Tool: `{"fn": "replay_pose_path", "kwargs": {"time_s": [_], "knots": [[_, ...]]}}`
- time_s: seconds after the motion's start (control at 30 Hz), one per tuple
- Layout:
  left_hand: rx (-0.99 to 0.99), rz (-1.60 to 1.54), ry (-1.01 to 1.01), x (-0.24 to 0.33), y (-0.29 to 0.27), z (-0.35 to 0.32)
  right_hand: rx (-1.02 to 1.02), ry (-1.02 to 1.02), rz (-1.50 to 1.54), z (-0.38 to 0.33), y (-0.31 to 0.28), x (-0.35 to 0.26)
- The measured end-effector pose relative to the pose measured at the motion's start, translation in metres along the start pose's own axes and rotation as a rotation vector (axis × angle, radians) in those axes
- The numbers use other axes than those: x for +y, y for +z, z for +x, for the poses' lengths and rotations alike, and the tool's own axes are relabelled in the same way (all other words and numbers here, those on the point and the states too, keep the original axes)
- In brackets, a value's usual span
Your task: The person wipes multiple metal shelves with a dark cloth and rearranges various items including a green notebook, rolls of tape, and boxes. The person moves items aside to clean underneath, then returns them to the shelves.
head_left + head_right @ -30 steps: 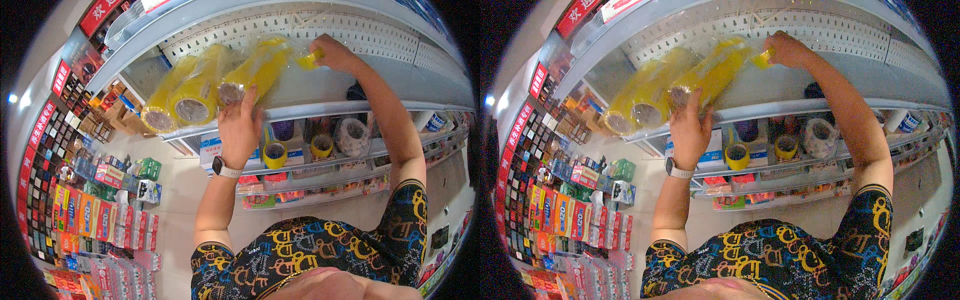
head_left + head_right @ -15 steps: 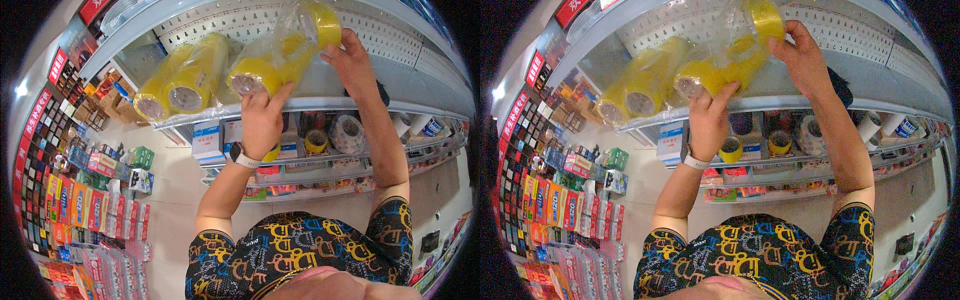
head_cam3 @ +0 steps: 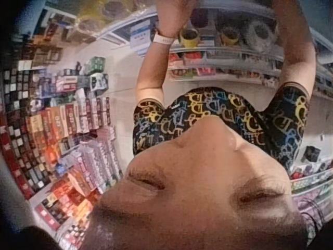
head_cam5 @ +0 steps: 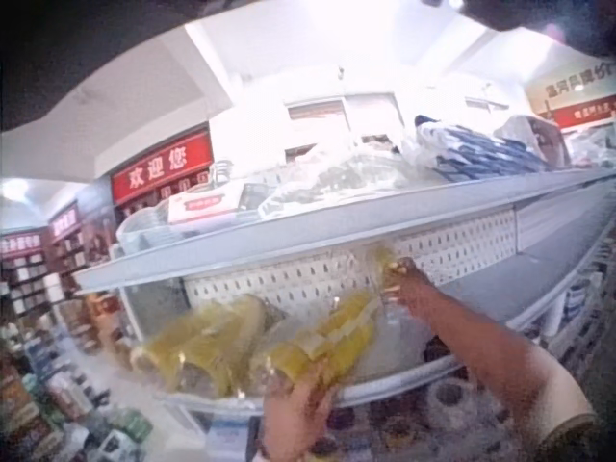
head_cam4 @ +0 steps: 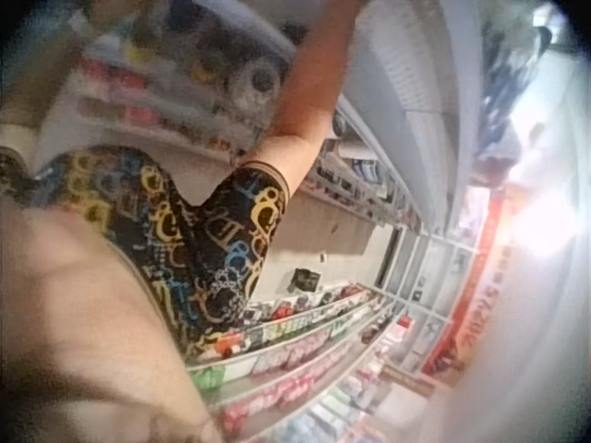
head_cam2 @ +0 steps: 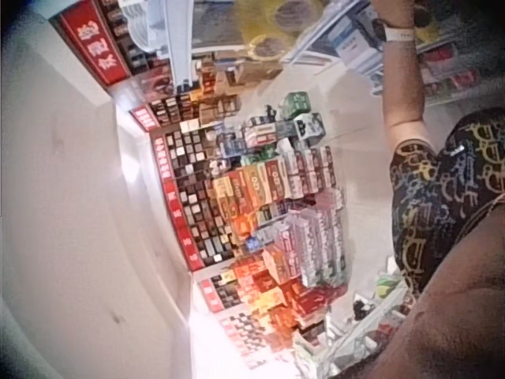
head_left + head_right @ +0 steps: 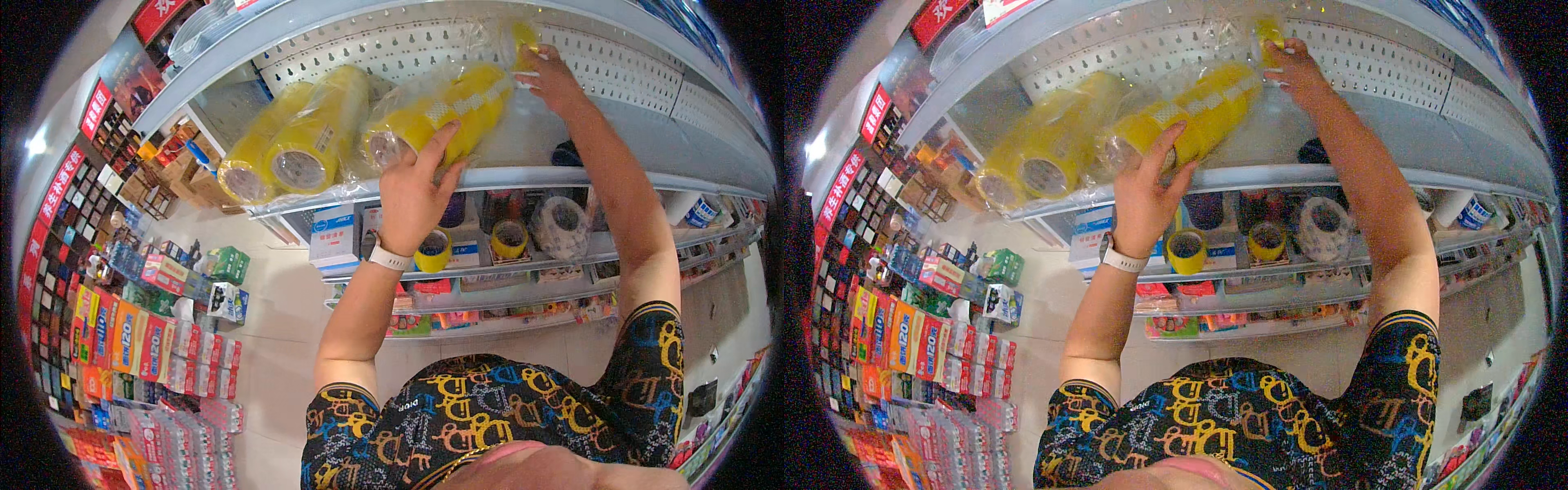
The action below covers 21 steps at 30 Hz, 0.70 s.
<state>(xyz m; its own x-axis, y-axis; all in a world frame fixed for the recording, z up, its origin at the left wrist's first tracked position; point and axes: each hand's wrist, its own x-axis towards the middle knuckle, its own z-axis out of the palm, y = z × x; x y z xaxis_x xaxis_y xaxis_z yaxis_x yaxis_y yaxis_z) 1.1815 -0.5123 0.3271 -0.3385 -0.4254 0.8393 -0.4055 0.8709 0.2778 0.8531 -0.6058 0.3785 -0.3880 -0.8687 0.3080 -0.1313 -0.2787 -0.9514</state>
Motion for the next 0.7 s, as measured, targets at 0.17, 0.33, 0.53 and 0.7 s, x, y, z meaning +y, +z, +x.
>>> {"fn": "replay_pose_path", "kwargs": {"time_s": [0.17,0.33,0.53,0.7], "knots": [[-0.004,0.045,-0.042,-0.010,0.008,-0.004,0.091,0.106,0.030,0.007,0.050,0.017],[0.067,-0.007,-0.048,-0.015,0.013,-0.007,0.128,0.032,0.166,0.012,0.063,0.036],[0.149,-0.120,0.030,-0.024,0.019,-0.010,0.273,-0.064,0.349,0.016,0.058,0.049],[0.139,-0.076,0.134,-0.035,0.020,-0.018,0.334,-0.163,0.579,-0.013,0.060,0.022]]}}
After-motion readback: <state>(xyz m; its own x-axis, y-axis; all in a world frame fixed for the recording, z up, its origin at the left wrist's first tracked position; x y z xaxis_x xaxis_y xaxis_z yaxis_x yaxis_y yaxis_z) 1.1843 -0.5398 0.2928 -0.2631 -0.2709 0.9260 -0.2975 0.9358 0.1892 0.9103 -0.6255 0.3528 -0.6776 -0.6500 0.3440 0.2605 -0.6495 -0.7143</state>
